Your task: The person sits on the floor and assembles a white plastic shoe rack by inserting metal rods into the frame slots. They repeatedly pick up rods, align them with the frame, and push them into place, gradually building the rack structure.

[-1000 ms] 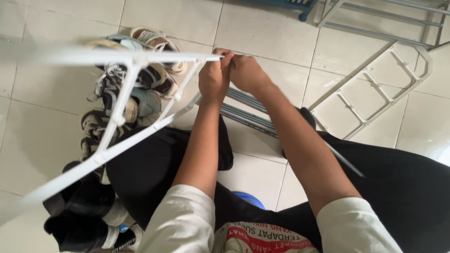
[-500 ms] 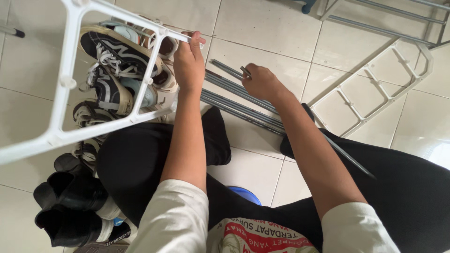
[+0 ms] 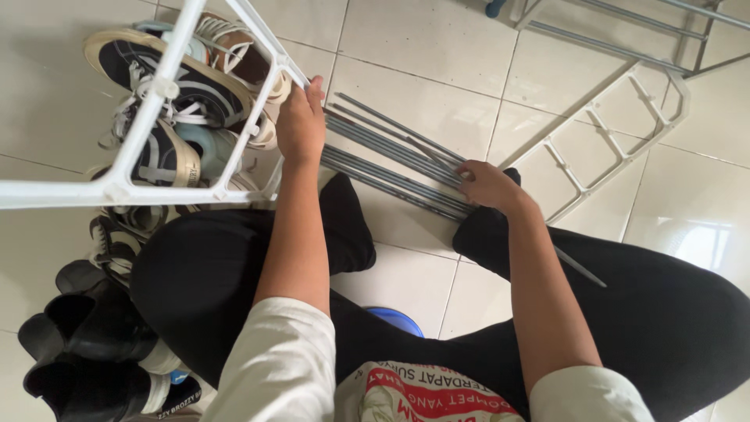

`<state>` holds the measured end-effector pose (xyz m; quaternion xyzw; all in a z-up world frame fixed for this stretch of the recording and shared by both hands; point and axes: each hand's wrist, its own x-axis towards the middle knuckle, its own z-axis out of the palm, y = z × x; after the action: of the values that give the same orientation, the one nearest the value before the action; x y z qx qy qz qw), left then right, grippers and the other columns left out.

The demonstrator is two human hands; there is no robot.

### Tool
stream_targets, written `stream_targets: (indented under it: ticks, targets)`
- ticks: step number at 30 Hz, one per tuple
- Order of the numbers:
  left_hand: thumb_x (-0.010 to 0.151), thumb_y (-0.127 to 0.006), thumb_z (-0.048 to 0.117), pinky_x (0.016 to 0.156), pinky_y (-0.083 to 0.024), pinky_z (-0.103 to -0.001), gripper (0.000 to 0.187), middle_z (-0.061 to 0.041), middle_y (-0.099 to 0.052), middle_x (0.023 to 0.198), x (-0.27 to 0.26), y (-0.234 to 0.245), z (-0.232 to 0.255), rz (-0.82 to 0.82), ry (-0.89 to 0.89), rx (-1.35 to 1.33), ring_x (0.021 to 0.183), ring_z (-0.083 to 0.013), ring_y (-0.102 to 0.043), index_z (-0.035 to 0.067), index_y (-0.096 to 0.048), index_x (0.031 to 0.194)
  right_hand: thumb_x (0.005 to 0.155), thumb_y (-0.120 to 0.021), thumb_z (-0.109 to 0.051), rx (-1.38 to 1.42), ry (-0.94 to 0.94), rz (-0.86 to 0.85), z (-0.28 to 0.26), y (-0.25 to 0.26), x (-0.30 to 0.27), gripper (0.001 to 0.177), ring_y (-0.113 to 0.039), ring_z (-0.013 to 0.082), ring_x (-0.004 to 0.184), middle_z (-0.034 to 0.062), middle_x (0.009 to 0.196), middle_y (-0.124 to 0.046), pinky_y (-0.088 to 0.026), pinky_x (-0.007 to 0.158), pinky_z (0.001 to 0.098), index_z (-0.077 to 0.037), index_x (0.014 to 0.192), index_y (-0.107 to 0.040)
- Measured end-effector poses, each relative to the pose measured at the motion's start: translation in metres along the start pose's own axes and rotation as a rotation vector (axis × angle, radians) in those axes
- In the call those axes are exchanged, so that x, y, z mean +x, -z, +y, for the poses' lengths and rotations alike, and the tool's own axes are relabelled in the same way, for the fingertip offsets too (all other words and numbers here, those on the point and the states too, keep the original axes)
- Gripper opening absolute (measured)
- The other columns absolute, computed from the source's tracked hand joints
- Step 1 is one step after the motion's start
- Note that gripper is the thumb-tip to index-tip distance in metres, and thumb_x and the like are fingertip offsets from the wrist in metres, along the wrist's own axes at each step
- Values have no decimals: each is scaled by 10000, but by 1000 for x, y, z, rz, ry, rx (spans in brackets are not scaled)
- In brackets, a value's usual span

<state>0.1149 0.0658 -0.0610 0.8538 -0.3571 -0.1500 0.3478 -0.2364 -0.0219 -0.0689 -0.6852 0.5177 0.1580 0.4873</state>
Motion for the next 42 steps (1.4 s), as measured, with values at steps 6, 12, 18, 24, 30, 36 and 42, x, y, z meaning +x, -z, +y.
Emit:
stream_targets:
  ticks: [6, 12, 18, 24, 30, 36, 42]
  targets:
    - [1054, -490, 426, 778, -544, -507, 385, -87, -778, 928, -1, 1, -11, -26, -12, 54, 884, -379, -717, 94, -684, 1044, 986, -584, -126, -190, 104, 237, -31, 1, 20, 403, -669, 391, 1093, 219, 1120, -709, -520, 916, 458, -154, 1387, -610]
    - [1057, -499, 437, 742, -539, -551, 404, -200, -740, 899, 0, -5, -21, -14, -14, 108, 855, -446, -694, 83, -691, 1045, 902, -491, 58, -283, 354, 415, -70, -6, 69, 523, -676, 374, 1046, 138, 1200, -694, -548, 844, 481, -150, 1373, -582]
    - [1033, -526, 437, 738, -551, -534, 395, -165, -760, 896, 2, -15, -21, -88, 57, 116, 842, -413, -712, 74, -676, 1068, 910, -504, 91, -484, 448, 466, -66, -26, 137, 531, -684, 384, 983, 172, 1152, -684, -575, 788, 472, -150, 1378, -574]
    - [1027, -526, 370, 746, -573, -471, 322, -64, -790, 932, 10, -24, -35, -96, 112, -30, 869, -333, -739, 102, -682, 1111, 879, -539, 69, -554, 442, 479, -46, -48, 194, 494, -675, 355, 1036, 157, 1143, -661, -592, 784, 422, -135, 1326, -586]
    - [1036, -530, 403, 746, -572, -440, 359, -50, -795, 916, 21, -38, -40, -104, 199, -26, 864, -310, -750, 87, -689, 1098, 927, -556, 52, -487, 458, 469, -42, -59, 227, 458, -653, 350, 1079, 150, 1191, -648, -581, 842, 425, -158, 1331, -608]
    - [1038, -497, 443, 746, -570, -419, 413, -41, -792, 884, 24, -48, -36, -150, 302, -59, 832, -286, -756, 86, -696, 1101, 959, -577, -4, -481, 479, 436, -40, -64, 231, 319, -647, 311, 1140, 85, 1190, -665, -594, 877, 401, -179, 1211, -665]
    - [1056, -459, 452, 728, -578, -419, 450, -20, -795, 850, 25, -50, -16, -237, 355, -65, 769, -272, -757, 58, -674, 1019, 927, -687, -127, -322, 563, 573, -39, -63, 202, 252, -631, 357, 1096, 131, 1190, -658, -554, 895, 461, -120, 1179, -677]
